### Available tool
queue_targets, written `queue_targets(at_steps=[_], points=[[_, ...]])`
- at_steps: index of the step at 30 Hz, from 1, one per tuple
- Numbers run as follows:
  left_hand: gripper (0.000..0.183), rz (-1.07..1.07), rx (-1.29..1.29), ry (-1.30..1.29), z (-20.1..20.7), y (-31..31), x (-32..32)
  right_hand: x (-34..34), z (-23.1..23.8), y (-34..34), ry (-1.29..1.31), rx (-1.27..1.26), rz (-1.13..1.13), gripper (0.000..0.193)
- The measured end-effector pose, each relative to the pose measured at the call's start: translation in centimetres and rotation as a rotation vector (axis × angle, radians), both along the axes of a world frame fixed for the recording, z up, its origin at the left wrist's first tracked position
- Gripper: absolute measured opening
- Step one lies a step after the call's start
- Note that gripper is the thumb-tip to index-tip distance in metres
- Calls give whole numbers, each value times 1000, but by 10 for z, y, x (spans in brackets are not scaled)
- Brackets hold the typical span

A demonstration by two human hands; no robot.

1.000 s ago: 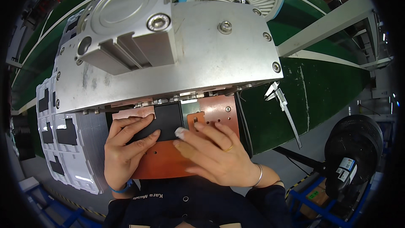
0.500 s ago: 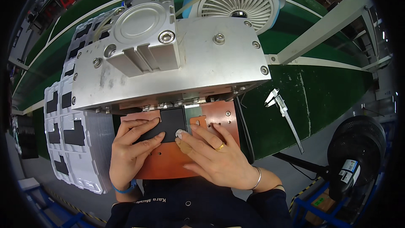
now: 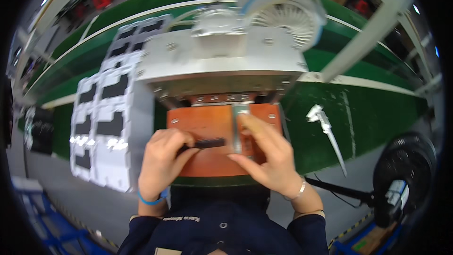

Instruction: Inspecting and pressing small rectangular components using an industrial machine and a digital caliper.

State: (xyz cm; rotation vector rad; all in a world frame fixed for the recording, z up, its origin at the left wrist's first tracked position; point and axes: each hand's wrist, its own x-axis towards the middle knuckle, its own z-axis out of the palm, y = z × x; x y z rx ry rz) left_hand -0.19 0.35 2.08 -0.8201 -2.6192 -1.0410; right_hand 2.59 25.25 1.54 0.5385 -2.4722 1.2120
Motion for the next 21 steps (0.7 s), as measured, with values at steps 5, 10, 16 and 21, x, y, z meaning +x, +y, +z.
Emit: queue_targets(at_steps=[5, 10, 16, 21], points=[[34, 54, -32, 92, 50, -62, 39, 14, -1, -4, 116, -64, -78, 67], [27, 196, -41, -353, 73, -200, 42, 20, -5, -18, 95, -48, 12, 56], [27, 84, -57, -519, 29, -237, 37, 21, 3, -35, 97, 47, 66, 46], [23, 292, -17, -170, 5, -210, 52, 22, 7, -44, 82, 167, 91, 42]])
